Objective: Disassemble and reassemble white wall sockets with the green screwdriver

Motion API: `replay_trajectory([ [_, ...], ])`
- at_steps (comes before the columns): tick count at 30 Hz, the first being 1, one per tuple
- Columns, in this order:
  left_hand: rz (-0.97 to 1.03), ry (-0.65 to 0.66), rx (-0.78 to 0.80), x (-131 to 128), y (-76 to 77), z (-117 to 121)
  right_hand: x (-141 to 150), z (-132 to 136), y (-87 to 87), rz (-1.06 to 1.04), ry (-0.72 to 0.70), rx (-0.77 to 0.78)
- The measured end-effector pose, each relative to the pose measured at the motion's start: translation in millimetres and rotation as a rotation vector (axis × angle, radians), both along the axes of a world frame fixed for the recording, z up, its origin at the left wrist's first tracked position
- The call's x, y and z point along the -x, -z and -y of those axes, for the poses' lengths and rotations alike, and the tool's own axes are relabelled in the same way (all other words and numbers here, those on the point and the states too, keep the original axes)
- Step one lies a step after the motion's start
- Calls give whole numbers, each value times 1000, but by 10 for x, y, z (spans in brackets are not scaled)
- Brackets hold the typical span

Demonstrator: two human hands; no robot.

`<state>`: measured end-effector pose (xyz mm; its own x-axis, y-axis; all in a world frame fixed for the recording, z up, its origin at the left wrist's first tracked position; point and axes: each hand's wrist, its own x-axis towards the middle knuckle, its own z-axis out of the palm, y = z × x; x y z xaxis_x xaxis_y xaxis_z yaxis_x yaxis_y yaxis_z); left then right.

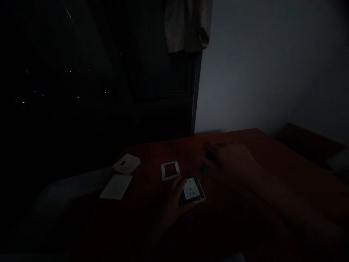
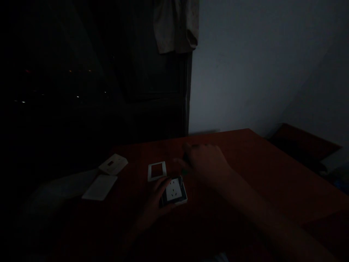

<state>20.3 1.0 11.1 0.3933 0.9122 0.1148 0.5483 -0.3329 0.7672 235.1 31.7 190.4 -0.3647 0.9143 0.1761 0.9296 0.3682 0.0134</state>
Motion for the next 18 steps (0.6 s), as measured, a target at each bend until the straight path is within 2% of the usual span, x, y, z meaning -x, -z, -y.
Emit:
replay_trajectory([
  [2, 0, 4, -3, 2, -5, -2, 4, -5, 0, -2, 0, 7],
  [5, -7, 1, -8, 3, -7, -1, -5, 13, -20, -108, -121, 66],
  [7, -10, -6, -6, 1, -9, 1, -10, 26, -29, -121, -143, 75],
  [12, 2, -2, 36, -8, -33, 3, -20, -17, 14, 25, 36, -10],
  [18, -42, -10, 26, -1, -32, 0, -125, -43, 64, -211, -176, 81],
])
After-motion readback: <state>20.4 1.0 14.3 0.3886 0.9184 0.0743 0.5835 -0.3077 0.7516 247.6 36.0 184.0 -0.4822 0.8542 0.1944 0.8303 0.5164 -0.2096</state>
